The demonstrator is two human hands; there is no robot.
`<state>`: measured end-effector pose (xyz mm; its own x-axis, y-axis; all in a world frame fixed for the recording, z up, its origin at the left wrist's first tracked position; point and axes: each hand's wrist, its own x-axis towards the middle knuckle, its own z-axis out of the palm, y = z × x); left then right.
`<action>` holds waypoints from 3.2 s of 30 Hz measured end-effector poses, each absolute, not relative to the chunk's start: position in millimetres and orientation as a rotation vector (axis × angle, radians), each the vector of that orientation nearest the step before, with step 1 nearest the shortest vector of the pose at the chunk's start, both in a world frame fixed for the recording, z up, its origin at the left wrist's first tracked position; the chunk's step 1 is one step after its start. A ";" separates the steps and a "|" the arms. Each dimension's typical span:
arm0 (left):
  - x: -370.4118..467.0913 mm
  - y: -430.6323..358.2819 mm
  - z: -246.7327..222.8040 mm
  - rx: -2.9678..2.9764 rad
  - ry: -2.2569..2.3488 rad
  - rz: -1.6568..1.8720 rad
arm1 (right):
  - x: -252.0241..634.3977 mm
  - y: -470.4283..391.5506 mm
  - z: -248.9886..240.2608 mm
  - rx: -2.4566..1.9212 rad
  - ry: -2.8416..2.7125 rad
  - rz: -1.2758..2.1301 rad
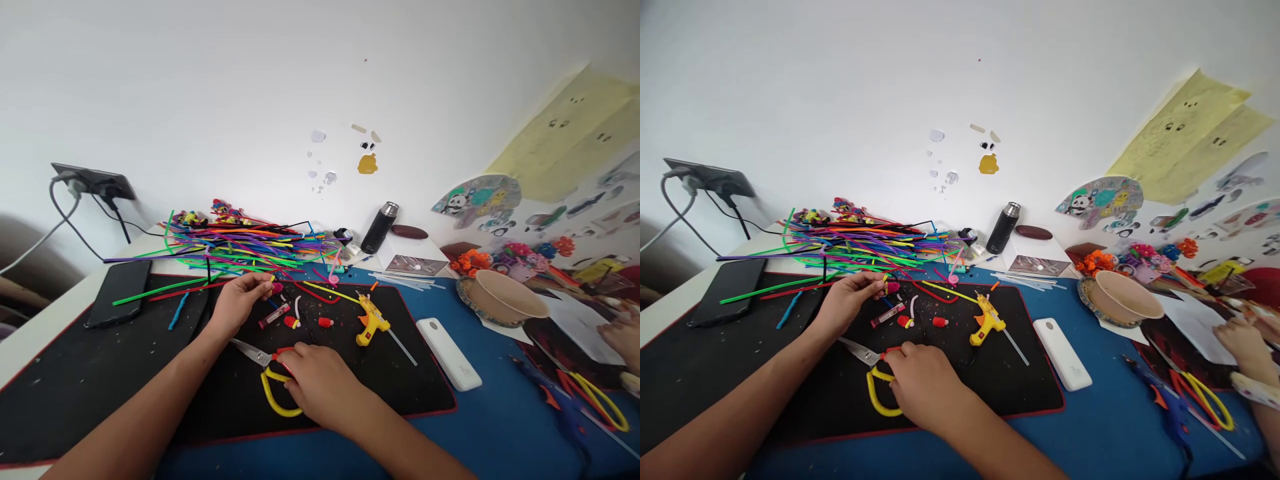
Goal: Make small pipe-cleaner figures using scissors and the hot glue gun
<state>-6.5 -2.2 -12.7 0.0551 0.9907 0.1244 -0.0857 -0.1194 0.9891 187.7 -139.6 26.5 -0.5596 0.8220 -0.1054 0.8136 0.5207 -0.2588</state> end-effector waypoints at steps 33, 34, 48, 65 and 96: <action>-24.5 12.8 -7.1 0.920 1.056 1.554 | 222.5 -132.2 16.4 -0.548 -0.816 1.970; -23.1 12.2 -8.6 0.923 1.055 1.543 | 221.8 -130.8 16.8 -0.533 -0.825 1.950; -14.1 -5.4 0.1 1.053 0.978 1.457 | 197.9 -77.2 27.4 -0.846 -1.139 1.784; -6.5 -20.2 13.5 1.235 1.049 1.500 | 176.8 -80.1 16.5 -1.124 -1.203 1.618; 0.0 -28.9 20.6 1.350 0.940 1.349 | 181.3 -88.8 -2.1 -1.297 -1.462 1.426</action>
<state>0.0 -28.9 20.6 0.0871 0.9669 0.2399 -0.1102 -0.2300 0.9669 181.3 -88.8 -2.1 -0.2467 0.9568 -0.1536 0.1776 -0.1112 -0.9778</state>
